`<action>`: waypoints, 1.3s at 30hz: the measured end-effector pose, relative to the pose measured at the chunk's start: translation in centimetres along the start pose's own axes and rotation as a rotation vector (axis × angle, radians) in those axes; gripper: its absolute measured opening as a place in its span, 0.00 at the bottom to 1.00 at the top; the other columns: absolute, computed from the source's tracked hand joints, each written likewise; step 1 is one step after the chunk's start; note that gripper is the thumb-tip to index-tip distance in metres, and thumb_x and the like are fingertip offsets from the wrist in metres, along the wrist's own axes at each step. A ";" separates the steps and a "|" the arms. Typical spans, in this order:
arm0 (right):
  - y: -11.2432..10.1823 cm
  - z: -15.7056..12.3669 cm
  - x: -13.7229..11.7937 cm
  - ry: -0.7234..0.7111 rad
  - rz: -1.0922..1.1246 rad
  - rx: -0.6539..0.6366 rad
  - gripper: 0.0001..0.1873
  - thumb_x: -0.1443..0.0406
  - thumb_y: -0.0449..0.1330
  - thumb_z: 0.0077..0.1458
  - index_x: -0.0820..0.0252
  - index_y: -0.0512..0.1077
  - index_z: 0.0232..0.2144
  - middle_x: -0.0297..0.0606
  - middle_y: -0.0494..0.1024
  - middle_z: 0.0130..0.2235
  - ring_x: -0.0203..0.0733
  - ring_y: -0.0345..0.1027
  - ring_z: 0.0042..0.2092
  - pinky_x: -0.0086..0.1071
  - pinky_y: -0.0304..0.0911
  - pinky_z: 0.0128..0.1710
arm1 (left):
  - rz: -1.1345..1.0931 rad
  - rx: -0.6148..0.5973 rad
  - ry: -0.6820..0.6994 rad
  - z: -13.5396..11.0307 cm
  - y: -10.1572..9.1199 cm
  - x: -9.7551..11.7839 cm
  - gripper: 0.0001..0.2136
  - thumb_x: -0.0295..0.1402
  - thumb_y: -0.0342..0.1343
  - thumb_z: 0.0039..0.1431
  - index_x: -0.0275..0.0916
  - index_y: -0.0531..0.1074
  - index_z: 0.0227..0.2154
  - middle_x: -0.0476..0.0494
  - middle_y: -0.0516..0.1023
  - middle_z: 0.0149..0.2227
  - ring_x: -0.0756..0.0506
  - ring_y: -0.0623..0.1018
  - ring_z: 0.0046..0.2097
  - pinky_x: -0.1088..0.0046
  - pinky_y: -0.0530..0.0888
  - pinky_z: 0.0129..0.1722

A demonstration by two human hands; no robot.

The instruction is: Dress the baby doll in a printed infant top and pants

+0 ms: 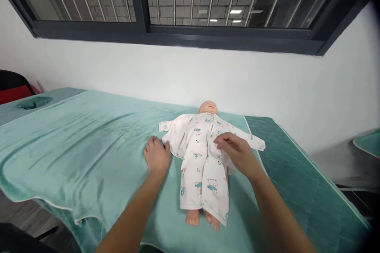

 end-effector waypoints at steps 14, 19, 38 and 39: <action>1.3 8.9 6.5 0.206 -0.027 0.431 0.10 0.57 0.57 0.55 0.56 0.72 0.30 0.33 0.75 0.29 0.39 0.66 0.33 0.33 0.59 0.35 | -0.303 -0.136 -0.032 0.5 0.1 -0.3 0.12 0.42 0.45 0.65 0.41 0.68 0.35 0.45 0.78 0.37 0.42 0.75 0.41 0.63 0.68 0.45; 1.2 8.4 7.8 0.196 0.126 0.432 0.09 0.59 0.58 0.54 0.57 0.74 0.32 0.35 0.76 0.33 0.40 0.68 0.36 0.34 0.62 0.41 | -0.639 -0.200 -0.047 0.3 -0.7 0.9 0.12 0.45 0.48 0.64 0.42 0.68 0.39 0.47 0.77 0.38 0.45 0.75 0.41 0.69 0.70 0.42; 0.6 9.2 8.4 0.149 0.110 0.369 0.15 0.58 0.59 0.56 0.55 0.78 0.43 0.41 0.73 0.48 0.43 0.68 0.50 0.39 0.61 0.55 | -0.873 -0.381 0.396 5.4 -2.9 13.7 0.12 0.39 0.49 0.64 0.42 0.75 0.31 0.47 0.81 0.40 0.45 0.77 0.43 0.68 0.72 0.46; 0.6 9.3 8.4 0.154 0.106 0.367 0.15 0.58 0.59 0.56 0.54 0.79 0.43 0.40 0.73 0.48 0.44 0.68 0.51 0.39 0.61 0.56 | -0.843 -0.376 0.377 6.8 -1.7 14.6 0.11 0.39 0.50 0.63 0.41 0.76 0.32 0.46 0.81 0.39 0.45 0.77 0.42 0.69 0.71 0.44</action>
Point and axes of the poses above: each hand's wrist, its own z-axis towards the middle knuckle, its own y-axis out of the palm, x = y × z, the point moved 3 cm from there along z, towards the middle knuckle
